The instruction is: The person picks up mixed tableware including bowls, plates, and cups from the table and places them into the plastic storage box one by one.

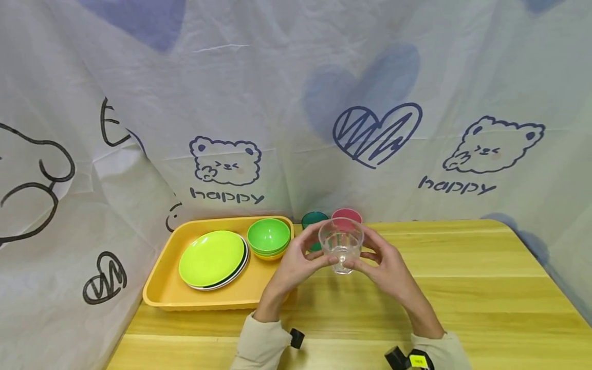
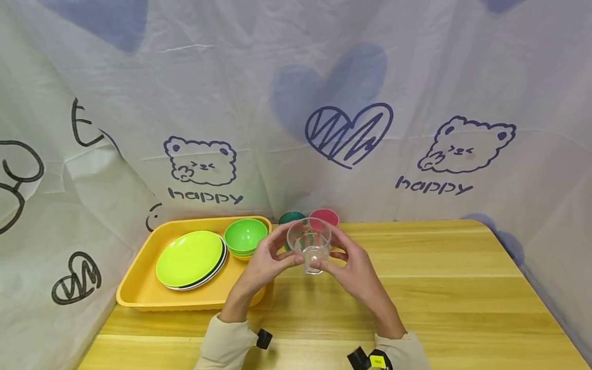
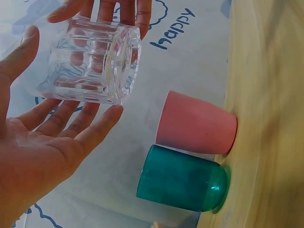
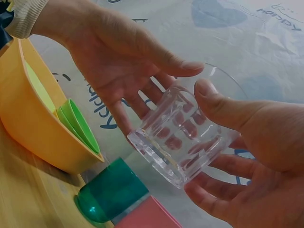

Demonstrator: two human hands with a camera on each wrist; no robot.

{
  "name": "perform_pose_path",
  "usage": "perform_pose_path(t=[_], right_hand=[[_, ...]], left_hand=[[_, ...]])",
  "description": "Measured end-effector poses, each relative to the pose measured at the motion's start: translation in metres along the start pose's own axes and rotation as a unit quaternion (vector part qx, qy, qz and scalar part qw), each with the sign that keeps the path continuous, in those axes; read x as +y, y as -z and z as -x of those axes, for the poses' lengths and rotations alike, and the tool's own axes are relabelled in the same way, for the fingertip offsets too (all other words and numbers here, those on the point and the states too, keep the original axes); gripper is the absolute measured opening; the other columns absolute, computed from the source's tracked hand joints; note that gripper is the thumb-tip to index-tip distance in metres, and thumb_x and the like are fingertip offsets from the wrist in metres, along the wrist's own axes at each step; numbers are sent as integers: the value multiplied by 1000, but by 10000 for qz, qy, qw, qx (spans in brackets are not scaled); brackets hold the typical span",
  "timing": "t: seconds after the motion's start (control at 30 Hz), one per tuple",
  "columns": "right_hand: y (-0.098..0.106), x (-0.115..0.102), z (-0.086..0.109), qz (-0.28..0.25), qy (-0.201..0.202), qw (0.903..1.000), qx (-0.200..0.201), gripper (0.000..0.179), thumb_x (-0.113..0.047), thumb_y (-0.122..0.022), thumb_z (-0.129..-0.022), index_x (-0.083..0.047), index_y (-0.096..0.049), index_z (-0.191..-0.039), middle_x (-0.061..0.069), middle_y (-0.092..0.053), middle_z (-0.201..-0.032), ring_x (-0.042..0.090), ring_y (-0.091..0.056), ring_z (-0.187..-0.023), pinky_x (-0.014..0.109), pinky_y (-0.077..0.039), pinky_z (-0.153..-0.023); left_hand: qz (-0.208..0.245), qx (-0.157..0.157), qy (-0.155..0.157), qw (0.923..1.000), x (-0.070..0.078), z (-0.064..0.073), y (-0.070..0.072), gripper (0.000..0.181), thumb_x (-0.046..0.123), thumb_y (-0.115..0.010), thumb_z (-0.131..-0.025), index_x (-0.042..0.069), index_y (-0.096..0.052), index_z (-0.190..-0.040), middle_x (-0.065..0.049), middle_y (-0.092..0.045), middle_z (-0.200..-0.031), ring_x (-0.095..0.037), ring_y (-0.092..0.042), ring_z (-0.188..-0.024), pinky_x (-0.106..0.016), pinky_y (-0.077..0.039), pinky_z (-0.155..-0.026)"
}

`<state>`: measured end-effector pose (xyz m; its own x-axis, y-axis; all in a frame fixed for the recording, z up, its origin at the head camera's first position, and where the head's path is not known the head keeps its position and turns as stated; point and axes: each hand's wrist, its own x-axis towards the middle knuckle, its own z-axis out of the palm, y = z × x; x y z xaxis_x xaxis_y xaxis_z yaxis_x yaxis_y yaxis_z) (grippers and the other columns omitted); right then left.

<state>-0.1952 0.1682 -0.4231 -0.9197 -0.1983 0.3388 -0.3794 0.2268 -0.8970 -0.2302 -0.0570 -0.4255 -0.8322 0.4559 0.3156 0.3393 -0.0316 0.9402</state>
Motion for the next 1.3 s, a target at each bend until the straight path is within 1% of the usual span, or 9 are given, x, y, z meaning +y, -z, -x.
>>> perform_pose_path(t=[0.13,0.23,0.43,0.57,0.7,0.77,0.9,1.1,1.3], right_hand=[[-3,1,-4,-67,25,9999,-125,77,-8,-81,-88,-10,-44,-154,18,-57,-145,43,-56,-130,35,-54,-100],[-6,1,-5,-76,-4,9996,-254,77,-10,-81,-88,-11,-43,-154,18,-55,-146,41,-56,-130,41,-53,-102],[-7,1,-7,-199,21,9987,-460,78,-9,-81,-88,-11,-42,-156,17,-51,-150,41,-55,-131,42,-52,-102],[-7,1,-9,-152,104,9984,-529,79,-7,-81,-88,-10,-41,-155,18,-54,-146,40,-56,-130,47,-51,-103],[-5,3,-13,155,125,9990,-407,76,-10,-82,-88,-9,-44,-154,18,-57,-142,37,-57,-129,52,-50,-104],[-4,5,-16,334,138,9989,-291,74,-11,-83,-87,-7,-45,-152,19,-58,-141,37,-57,-129,51,-51,-103],[-1,12,-23,668,228,9975,-48,71,-12,-83,-88,-4,-48,-149,18,-58,-143,37,-56,-130,51,-52,-100],[6,25,-35,1086,427,9930,198,75,-13,-84,-87,-4,-46,-151,19,-53,-149,40,-52,-133,57,-51,-101],[14,44,-48,1260,277,9911,324,82,-15,-84,-87,-2,-39,-154,20,-45,-155,43,-46,-138,62,-46,-105]], left_hand=[[-1,-2,58,10000,3,1,4,68,10,-79,-91,14,-48,-151,-6,-50,-151,-29,-49,-137,-44,-50,-106],[-120,-47,155,9998,5,2,8,69,10,-79,-91,11,-46,-153,-7,-50,-151,-31,-50,-136,-44,-51,-104],[-306,-79,168,9994,10,5,14,69,7,-78,-91,4,-45,-152,-13,-51,-149,-36,-51,-135,-44,-54,-101],[-409,13,208,9989,12,11,23,69,4,-77,-91,3,-43,-152,-17,-51,-149,-37,-50,-136,-42,-53,-101],[-454,292,344,9980,11,22,36,70,3,-76,-92,3,-42,-153,-18,-50,-151,-36,-47,-140,-45,-49,-105],[-507,398,406,9971,11,28,43,69,3,-76,-92,3,-42,-153,-19,-49,-151,-36,-45,-142,-48,-47,-107],[-731,539,494,9946,10,39,56,69,4,-76,-93,2,-41,-152,-20,-49,-152,-37,-46,-141,-50,-49,-105],[-838,798,598,9915,11,55,77,74,2,-74,-93,6,-36,-155,-22,-46,-150,-40,-48,-137,-45,-54,-100],[-1080,1015,844,9854,6,74,93,79,-2,-75,-91,4,-32,-157,-22,-43,-153,-42,-43,-141,-53,-47,-106]])
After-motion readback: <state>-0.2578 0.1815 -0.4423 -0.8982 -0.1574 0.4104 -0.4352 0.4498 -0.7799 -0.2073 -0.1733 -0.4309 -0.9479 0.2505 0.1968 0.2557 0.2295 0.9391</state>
